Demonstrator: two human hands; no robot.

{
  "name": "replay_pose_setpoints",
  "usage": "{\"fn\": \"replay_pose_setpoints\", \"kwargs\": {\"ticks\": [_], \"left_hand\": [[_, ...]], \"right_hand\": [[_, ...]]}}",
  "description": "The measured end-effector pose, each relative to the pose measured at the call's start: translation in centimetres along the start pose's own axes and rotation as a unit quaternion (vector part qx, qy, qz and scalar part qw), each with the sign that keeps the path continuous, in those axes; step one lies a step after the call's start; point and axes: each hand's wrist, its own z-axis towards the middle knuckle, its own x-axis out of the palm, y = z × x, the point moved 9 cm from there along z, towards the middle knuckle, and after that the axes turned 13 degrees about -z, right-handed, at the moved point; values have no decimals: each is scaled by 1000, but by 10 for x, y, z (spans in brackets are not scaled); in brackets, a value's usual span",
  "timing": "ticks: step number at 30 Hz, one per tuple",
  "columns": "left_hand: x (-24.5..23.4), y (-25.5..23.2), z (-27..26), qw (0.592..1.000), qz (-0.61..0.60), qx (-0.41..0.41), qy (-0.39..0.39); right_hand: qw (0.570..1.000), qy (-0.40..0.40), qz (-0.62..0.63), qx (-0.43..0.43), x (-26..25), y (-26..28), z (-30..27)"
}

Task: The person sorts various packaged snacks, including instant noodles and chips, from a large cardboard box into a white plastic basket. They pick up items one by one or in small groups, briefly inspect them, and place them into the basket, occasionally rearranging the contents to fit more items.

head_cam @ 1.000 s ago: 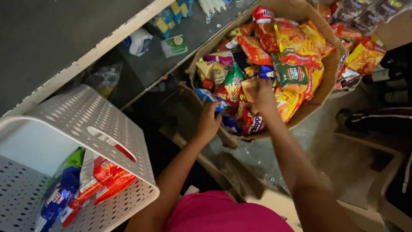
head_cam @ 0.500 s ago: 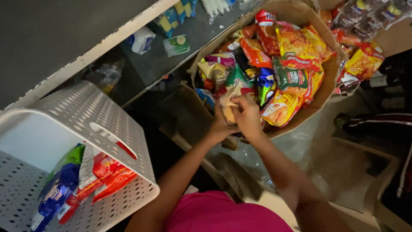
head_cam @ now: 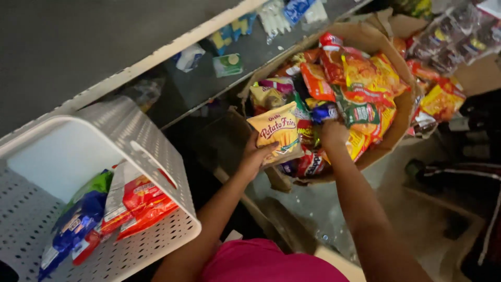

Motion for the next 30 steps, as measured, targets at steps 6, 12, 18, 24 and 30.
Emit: {"fn": "replay_pose_setpoints", "kwargs": {"ticks": [6, 12, 18, 24, 30], "left_hand": [[9, -13, 0, 995, -94, -3, -26], [26, -11, -10, 987, 69, 129, -59], [110, -66, -73, 985, 81, 137, -70], [165, -143, -136, 958, 216, 185, 31], [176, -222, -196, 941, 327, 69, 53]], "right_hand": [[998, -58, 28, 18, -25, -16, -32], [906, -244, 307, -157, -232, 2, -156], [865, -228, 308, -322, -333, 19, -235], [880, -170, 350, -274, -382, -17, -256], [839, -397, 196, -314, -499, 13, -323]]}}
